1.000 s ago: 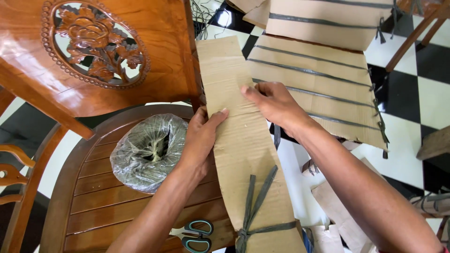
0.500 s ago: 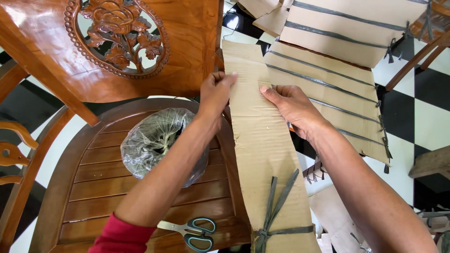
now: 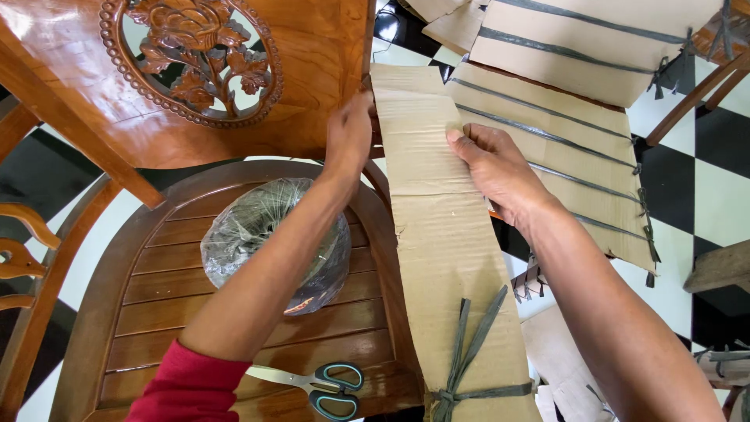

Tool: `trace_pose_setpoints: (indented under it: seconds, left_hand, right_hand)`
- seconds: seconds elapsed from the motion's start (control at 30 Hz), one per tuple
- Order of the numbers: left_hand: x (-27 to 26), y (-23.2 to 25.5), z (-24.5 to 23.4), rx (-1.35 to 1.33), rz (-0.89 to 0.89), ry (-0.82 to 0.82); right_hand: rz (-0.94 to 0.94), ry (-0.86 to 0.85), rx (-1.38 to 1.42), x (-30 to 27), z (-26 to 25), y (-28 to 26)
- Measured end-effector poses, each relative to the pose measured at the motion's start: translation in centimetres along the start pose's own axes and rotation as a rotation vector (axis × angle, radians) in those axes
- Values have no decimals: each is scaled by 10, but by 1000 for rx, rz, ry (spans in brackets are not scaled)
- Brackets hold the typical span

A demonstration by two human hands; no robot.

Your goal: Wrapping wooden chair components with cardboard and securing them with plastic ties

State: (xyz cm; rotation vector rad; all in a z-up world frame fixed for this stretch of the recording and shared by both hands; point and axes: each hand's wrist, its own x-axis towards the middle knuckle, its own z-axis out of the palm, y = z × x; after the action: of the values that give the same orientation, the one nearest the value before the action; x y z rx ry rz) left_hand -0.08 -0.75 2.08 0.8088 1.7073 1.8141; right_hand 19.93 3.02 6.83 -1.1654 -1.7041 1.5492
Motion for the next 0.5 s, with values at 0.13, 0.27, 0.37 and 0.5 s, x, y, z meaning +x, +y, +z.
trace_pose_setpoints:
  seconds: [0.13,0.27,0.37,0.5]
  left_hand:
    - [19,-1,5,17,-113,-104]
    - [8,-13,5,-64,175,-78]
    - [3,-29,5,-10,306,-21]
    - [18,-48,2,-4,271,4]
  right_hand:
    - [-31,-35,-42,1,-2,11]
    - [-83,-45,51,4,-5,18]
    - [-37,-45,13,-3,-2,7]
    - [6,-28,11,-8,2,-4]
